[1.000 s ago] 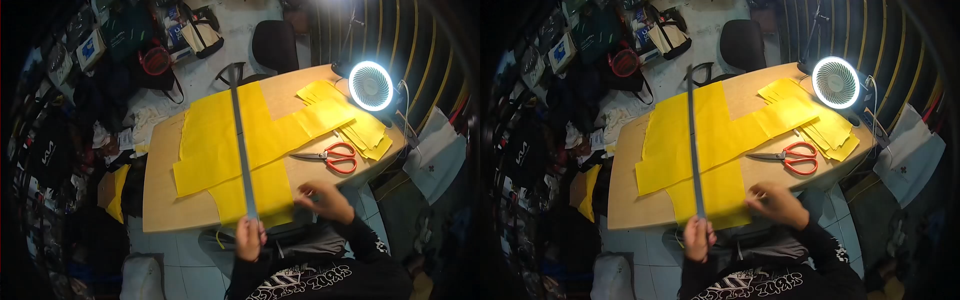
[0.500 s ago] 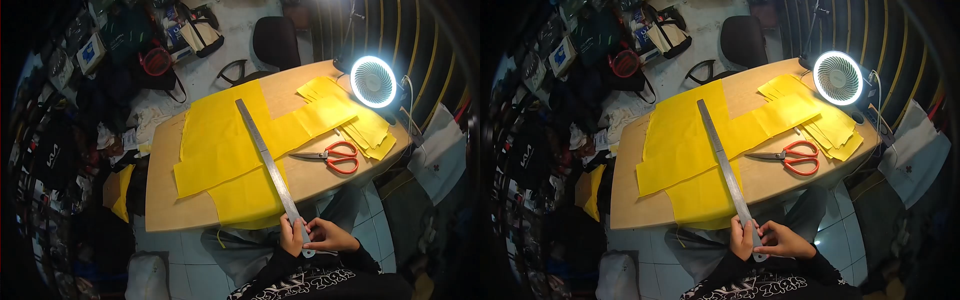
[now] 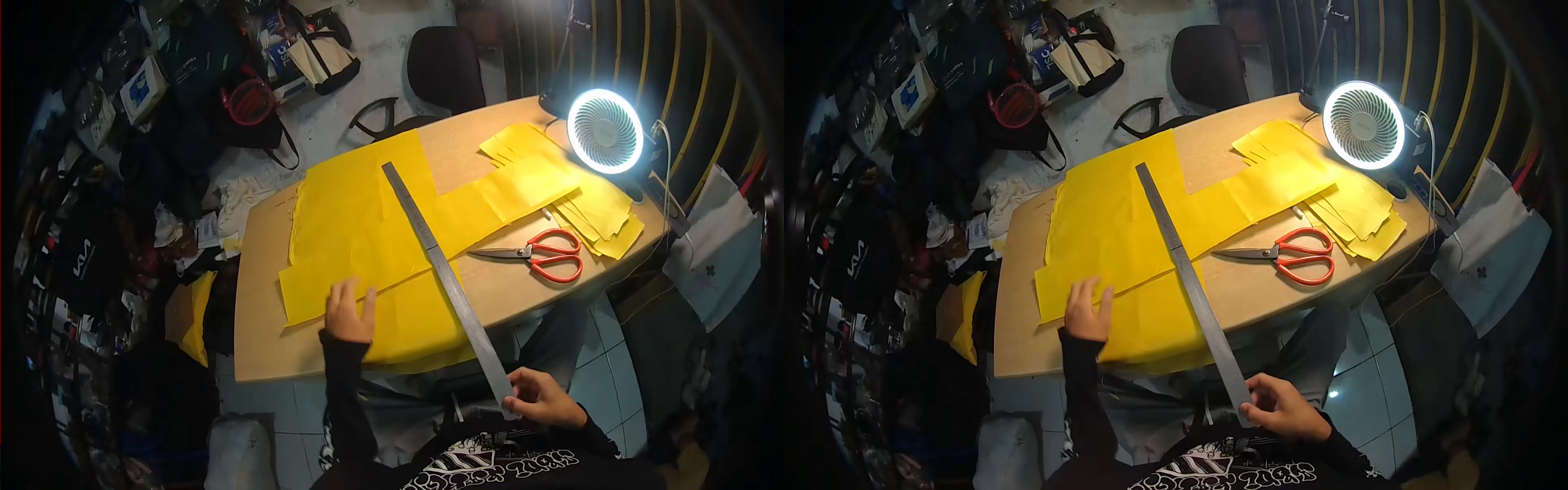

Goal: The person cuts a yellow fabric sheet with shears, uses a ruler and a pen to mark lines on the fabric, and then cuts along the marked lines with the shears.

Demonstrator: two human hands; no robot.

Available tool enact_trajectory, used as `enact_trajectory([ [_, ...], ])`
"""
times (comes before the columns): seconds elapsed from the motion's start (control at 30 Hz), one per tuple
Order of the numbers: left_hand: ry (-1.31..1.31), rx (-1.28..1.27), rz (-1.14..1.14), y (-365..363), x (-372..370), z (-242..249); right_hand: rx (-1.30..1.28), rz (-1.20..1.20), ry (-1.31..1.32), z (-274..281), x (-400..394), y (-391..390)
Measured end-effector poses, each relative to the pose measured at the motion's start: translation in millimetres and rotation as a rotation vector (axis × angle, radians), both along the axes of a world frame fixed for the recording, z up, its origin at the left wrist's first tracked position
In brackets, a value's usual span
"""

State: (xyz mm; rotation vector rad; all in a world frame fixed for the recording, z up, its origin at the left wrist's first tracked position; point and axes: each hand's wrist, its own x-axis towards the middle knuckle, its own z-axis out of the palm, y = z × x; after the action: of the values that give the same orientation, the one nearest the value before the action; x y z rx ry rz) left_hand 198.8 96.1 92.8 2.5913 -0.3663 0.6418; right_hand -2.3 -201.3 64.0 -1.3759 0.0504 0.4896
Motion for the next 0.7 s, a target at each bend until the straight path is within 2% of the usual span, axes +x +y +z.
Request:
enact_trajectory([
  [0.1,0.022,0.286,0.030,22,54,-24,0.056,-0.078,-0.025,-5,-1,5],
  [0.2,0.446,0.286,0.198,30,70,-38,0.028,-0.129,-0.014,-16,4,12],
  [0.5,0.453,0.265,0.292,79,60,-54,-0.194,-0.067,-0.104,-8,13,31],
  [0.7,0.419,0.270,0.310,83,60,-55,-0.332,-0.046,-0.176,-17,10,38],
])
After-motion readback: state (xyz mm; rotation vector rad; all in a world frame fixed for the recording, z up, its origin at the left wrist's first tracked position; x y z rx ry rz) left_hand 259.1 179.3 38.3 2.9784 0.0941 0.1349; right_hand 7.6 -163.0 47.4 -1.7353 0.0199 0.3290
